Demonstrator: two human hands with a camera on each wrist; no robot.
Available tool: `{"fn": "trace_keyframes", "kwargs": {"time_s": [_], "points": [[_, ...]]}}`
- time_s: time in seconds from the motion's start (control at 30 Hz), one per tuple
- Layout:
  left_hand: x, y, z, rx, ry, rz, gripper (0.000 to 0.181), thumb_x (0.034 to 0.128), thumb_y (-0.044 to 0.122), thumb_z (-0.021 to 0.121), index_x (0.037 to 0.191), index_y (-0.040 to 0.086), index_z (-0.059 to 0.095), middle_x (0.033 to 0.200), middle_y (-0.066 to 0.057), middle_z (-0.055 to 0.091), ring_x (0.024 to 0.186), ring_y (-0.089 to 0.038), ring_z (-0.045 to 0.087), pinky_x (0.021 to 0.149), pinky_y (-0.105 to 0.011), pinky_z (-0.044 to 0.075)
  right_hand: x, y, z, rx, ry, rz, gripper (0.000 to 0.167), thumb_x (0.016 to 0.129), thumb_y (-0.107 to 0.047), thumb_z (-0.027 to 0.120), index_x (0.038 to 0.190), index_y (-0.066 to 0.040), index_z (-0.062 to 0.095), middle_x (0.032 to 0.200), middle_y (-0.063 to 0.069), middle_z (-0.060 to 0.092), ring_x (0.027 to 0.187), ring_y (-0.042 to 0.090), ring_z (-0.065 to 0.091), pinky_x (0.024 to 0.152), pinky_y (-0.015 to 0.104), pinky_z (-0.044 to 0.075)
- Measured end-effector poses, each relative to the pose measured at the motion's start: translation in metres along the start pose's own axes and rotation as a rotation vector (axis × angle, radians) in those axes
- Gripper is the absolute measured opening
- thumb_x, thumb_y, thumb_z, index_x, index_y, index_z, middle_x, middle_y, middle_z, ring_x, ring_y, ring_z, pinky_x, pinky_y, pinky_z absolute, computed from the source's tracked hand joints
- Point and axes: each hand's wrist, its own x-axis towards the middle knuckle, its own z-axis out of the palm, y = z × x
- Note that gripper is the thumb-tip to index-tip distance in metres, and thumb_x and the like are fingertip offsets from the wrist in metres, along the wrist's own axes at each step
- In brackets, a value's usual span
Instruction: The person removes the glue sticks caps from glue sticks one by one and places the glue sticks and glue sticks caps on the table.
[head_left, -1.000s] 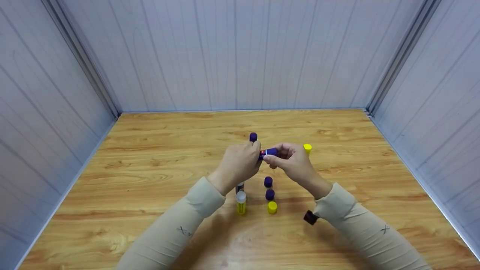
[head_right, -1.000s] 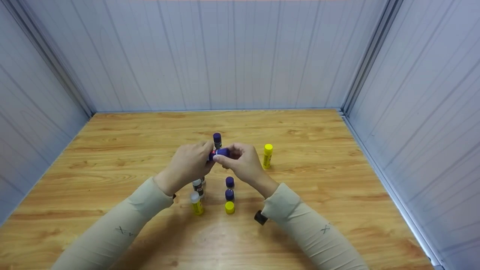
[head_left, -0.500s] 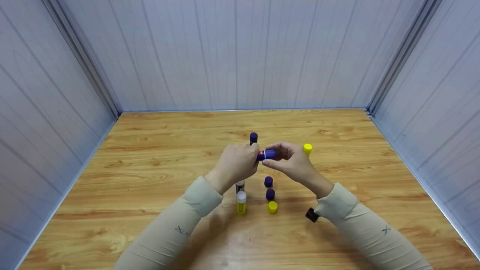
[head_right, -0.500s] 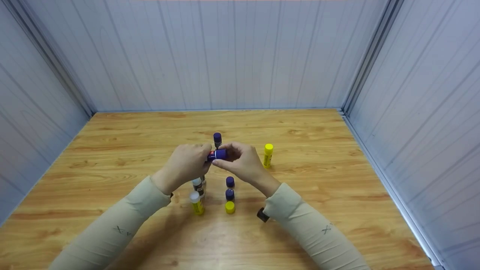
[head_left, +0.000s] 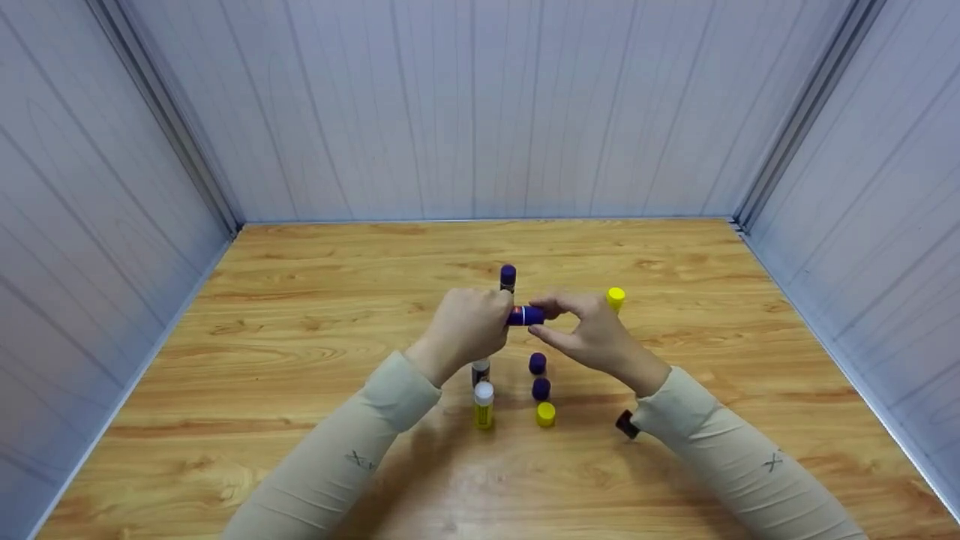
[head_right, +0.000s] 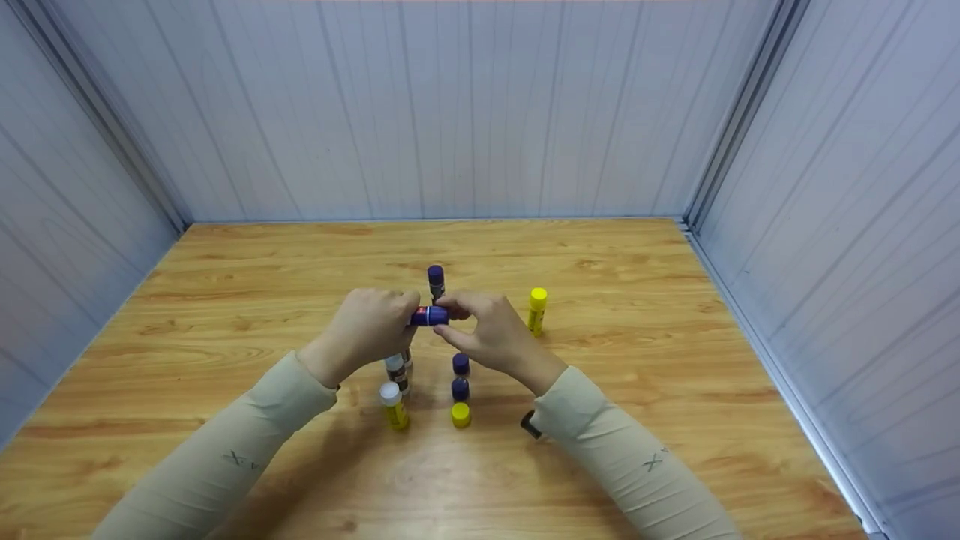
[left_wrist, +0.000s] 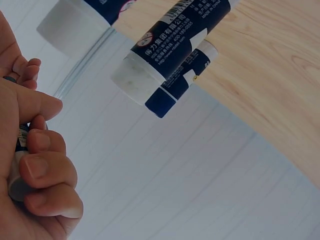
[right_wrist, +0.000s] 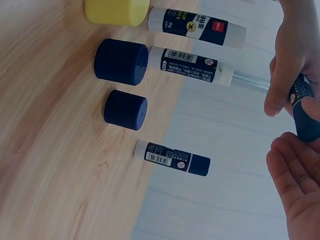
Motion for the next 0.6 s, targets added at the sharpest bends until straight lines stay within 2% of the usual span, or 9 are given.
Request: {"fn": "trace_keyframes", "kwargs": {"time_s": [0.1,0.23,0.37,0.6], "points": [[-0.0009,-0.0012,-0.0006,-0.004,0.004,0.010,0.015,0.0980,0.016,0.075,0.086,0.010,0.069,0.069,-0.002,0.067,0.052,-0.012,0.049,0.049,-0.034,0.057,-0.0001,-0.0004,-0.0006,-0.013,-0.003,-0.003,0.024,0.097,-0.007,0.083,0.119,-0.001,0.078,0.108,0.008,0.083,0.091,0.022,0.078,0.085,0.041,0.065],[-0.0022,-0.0030,-0.0017,-0.007,0.022,0.024,0.016,0.0987,0.016,0.075,0.086,0.010,0.068,0.068,-0.001,0.066,0.052,-0.010,0.041,0.048,-0.033,0.056,0.0004,0.0002,-0.0006,-0.021,0.005,-0.018,0.023,0.096,-0.007,0.083,0.117,0.000,0.079,0.105,0.009,0.083,0.090,0.023,0.079,0.083,0.044,0.065],[-0.0026,-0.0047,-0.0035,-0.011,0.014,0.040,0.015,0.1000,0.018,0.076,0.089,0.010,0.071,0.070,-0.002,0.068,0.053,-0.009,0.044,0.050,-0.033,0.057,0.0011,0.0010,-0.0005,-0.030,0.007,-0.039,0.023,0.095,-0.007,0.084,0.116,0.000,0.080,0.104,0.009,0.083,0.088,0.023,0.079,0.082,0.046,0.066],[-0.0012,-0.0079,-0.0040,-0.058,-0.051,0.043,0.011,0.0998,0.017,0.075,0.094,0.008,0.073,0.074,-0.003,0.070,0.056,-0.011,0.049,0.055,-0.035,0.059,0.0017,0.0016,-0.0008,-0.043,-0.006,-0.065,0.023,0.095,-0.008,0.085,0.116,0.000,0.080,0.104,0.009,0.084,0.088,0.022,0.080,0.080,0.041,0.066]]}}
